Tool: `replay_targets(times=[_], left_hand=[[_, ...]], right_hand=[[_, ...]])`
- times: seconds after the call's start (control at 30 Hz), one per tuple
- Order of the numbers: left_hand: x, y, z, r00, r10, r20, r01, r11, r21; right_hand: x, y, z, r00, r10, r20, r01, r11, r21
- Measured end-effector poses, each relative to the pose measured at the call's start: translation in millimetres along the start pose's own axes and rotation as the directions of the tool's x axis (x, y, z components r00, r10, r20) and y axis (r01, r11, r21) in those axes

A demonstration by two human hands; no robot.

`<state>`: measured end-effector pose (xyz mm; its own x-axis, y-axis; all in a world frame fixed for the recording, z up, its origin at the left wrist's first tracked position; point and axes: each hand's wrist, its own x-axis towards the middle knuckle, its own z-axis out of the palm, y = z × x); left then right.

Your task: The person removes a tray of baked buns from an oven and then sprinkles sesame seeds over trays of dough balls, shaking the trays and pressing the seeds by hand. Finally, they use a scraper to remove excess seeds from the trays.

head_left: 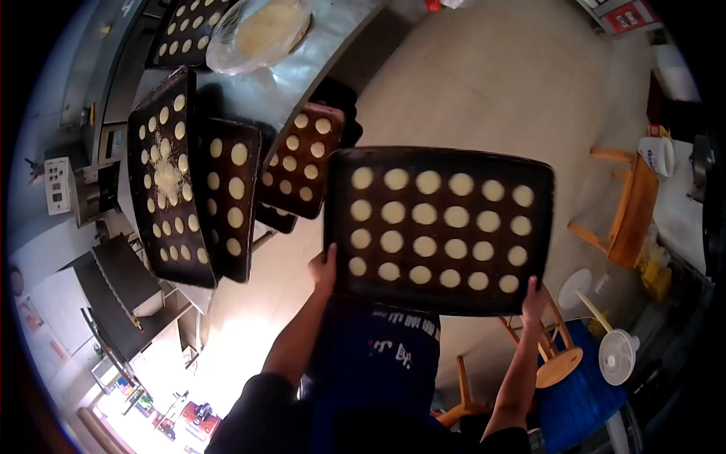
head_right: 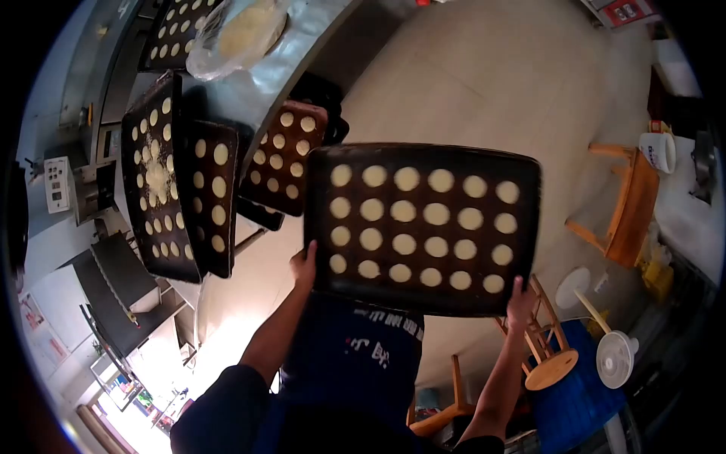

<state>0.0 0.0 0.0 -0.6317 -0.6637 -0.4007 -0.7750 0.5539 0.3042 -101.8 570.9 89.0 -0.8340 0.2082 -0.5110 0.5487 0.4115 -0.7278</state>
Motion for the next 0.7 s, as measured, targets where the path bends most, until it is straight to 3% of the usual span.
replay_targets(times=[0.03, 0.07, 0.1, 0.13, 0.17, 0.23, 0.27, 0.3, 0.37, 0.43, 0.53, 0.57, 0.63, 0.7], left_hand=[[3.3, -13.8, -17.0, 0.994, -0.029, -0.106, 0.012, 0.987, -0.157], [-2.1, -9.1, -48.6, 0.981, -0.168, -0.102, 0.138, 0.959, -0.247], [-15.1, -1.1, 21.2, 0.967, -0.256, 0.009, 0.245, 0.912, -0.328], [3.6, -30.4, 8.5, 0.956, -0.292, -0.016, 0.252, 0.852, -0.459], [15.9, -36.4, 1.4, 0.937, -0.306, -0.167, 0.144, 0.775, -0.615], [59.9, -124.2, -9.1, 0.851, -0.522, -0.055, 0.333, 0.618, -0.712], [71.3, -110.3, -6.7, 0.818, -0.561, -0.132, 0.244, 0.544, -0.803], [78.0, -126.1, -22.4, 0.81, -0.586, -0.016, 0.432, 0.615, -0.659], [107.5, -223.0, 33.2, 0.905, -0.371, -0.21, 0.133, 0.713, -0.688], [116.8, -229.9, 25.0, 0.858, -0.506, -0.081, 0.315, 0.644, -0.697], [113.3, -254.4, 20.8, 0.804, -0.595, 0.008, 0.422, 0.56, -0.713], [109.5, -260.5, 21.5, 0.791, -0.611, 0.026, 0.439, 0.537, -0.72], [102.6, -268.5, 28.1, 0.774, -0.63, 0.058, 0.462, 0.5, -0.733], [99.8, -260.8, 35.6, 0.752, -0.654, 0.083, 0.48, 0.457, -0.749]], right_hand=[[16.7, -0.2, 27.7, 0.99, -0.089, -0.106, 0.053, 0.952, -0.301], [30.0, -15.3, 61.7, 0.991, -0.111, -0.079, 0.078, 0.936, -0.343], [54.5, -27.9, 24.8, 0.997, -0.023, -0.071, -0.02, 0.833, -0.553], [82.6, -30.0, 82.0, 0.971, -0.232, -0.051, 0.182, 0.868, -0.463], [107.7, -52.6, 123.9, 0.985, -0.169, 0.034, 0.168, 0.892, -0.419], [151.8, -97.4, 223.7, 0.949, -0.277, 0.152, 0.315, 0.859, -0.404], [177.4, -113.2, 256.0, 0.933, -0.307, 0.19, 0.359, 0.837, -0.413], [196.3, -134.3, 292.3, 0.912, -0.343, 0.224, 0.409, 0.794, -0.45], [218.6, -185.7, 363.7, 0.899, -0.355, 0.257, 0.433, 0.812, -0.391], [241.2, -220.2, 429.4, 0.847, -0.45, 0.283, 0.531, 0.743, -0.407], [271.6, -269.9, 515.9, 0.789, -0.551, 0.272, 0.615, 0.693, -0.377], [292.4, -272.0, 545.5, 0.719, -0.646, 0.257, 0.693, 0.637, -0.337], [293.2, -294.6, 582.8, 0.487, -0.841, 0.234, 0.846, 0.521, 0.112], [298.2, -308.2, 601.0, 0.489, -0.81, 0.323, 0.819, 0.554, 0.15]])
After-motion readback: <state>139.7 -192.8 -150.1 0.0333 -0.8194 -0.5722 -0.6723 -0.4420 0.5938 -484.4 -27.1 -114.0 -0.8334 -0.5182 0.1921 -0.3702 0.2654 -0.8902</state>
